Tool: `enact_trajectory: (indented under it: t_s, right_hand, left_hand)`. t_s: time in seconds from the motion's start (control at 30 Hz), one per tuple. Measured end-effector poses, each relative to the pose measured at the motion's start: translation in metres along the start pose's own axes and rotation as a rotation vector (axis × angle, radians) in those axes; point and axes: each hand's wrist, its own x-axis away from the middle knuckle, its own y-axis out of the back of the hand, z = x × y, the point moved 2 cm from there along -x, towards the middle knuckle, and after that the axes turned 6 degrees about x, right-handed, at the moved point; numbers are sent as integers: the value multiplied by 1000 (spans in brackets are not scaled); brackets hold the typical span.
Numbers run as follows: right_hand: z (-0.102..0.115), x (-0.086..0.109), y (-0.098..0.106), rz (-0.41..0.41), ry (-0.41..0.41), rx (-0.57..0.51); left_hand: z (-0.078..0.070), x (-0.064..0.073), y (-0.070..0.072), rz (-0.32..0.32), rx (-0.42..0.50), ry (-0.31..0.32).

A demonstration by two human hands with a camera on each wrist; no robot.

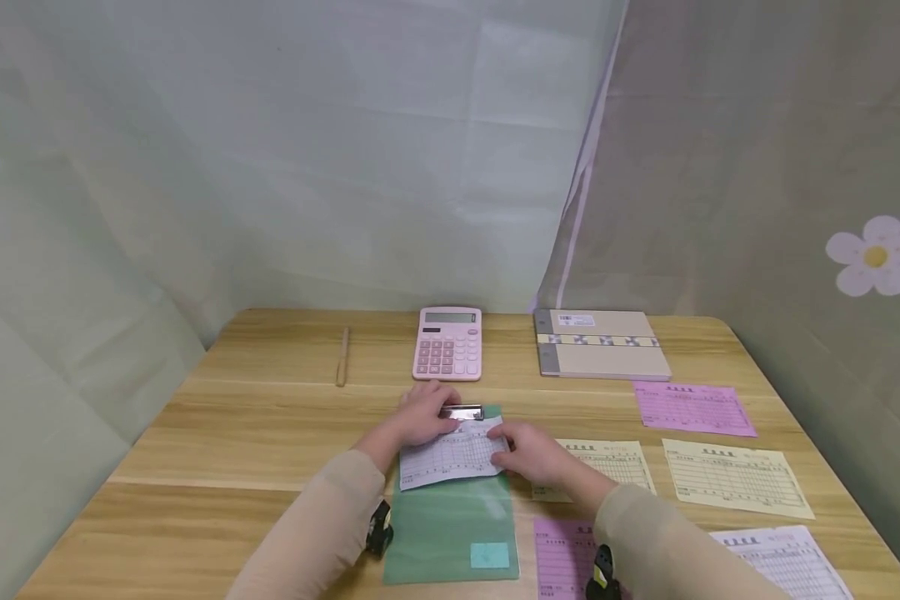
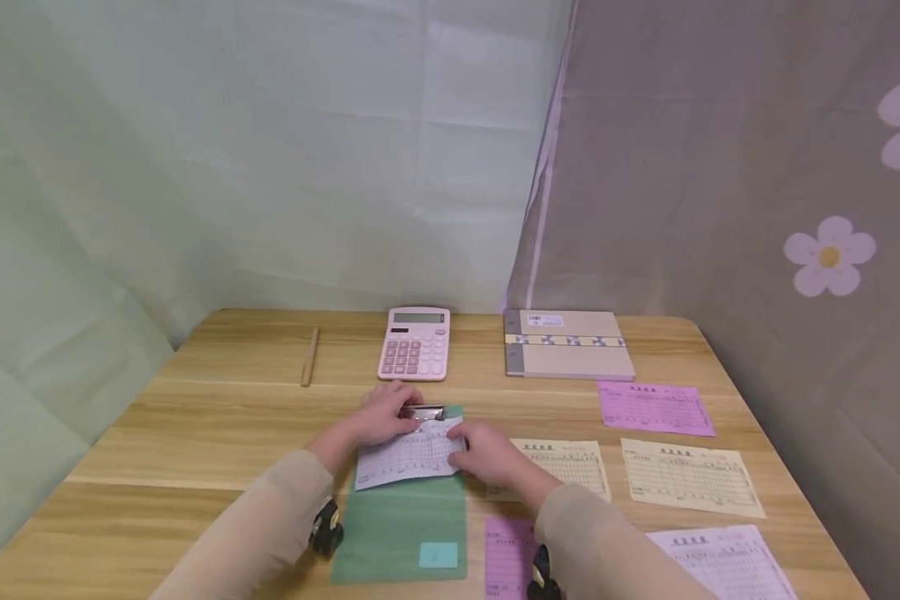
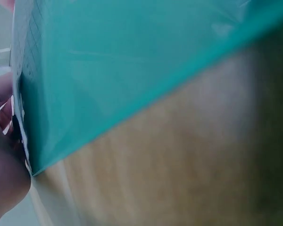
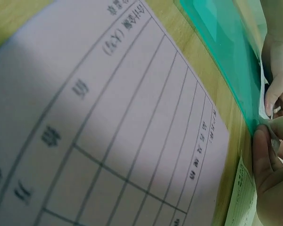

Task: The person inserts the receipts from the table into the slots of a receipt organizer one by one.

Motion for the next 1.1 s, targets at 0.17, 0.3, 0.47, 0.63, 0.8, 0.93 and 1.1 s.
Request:
enact_trajectory:
  t_s: [0.17,0.3,0.47,0.63,0.8,0.93,1.1]
  right_hand:
    - [3,1,-4,-73,30,43]
    - [7,0,-8,-120,28,88]
    - [10,1,-11,-149,3,170]
    - [12,2,-11,-171,-18,202]
    - [13,3,-12,-206,21,246]
    - [14,2,-11,-204,50,264]
    - [12,3,-9,-167,104,283]
  left_hand:
    - [-2,2,0,-32,-41,-22]
    - [-4,3,2,-46,-69,-43]
    - [-7,2,6,-54,-119,-85]
    - [-8,0,10,-28,-109,-116]
    - [-9,0,15,0,-87,-127]
    - [-11,-1,18,15,-82,-120]
    - [-12,-4,20,54,-58,-59]
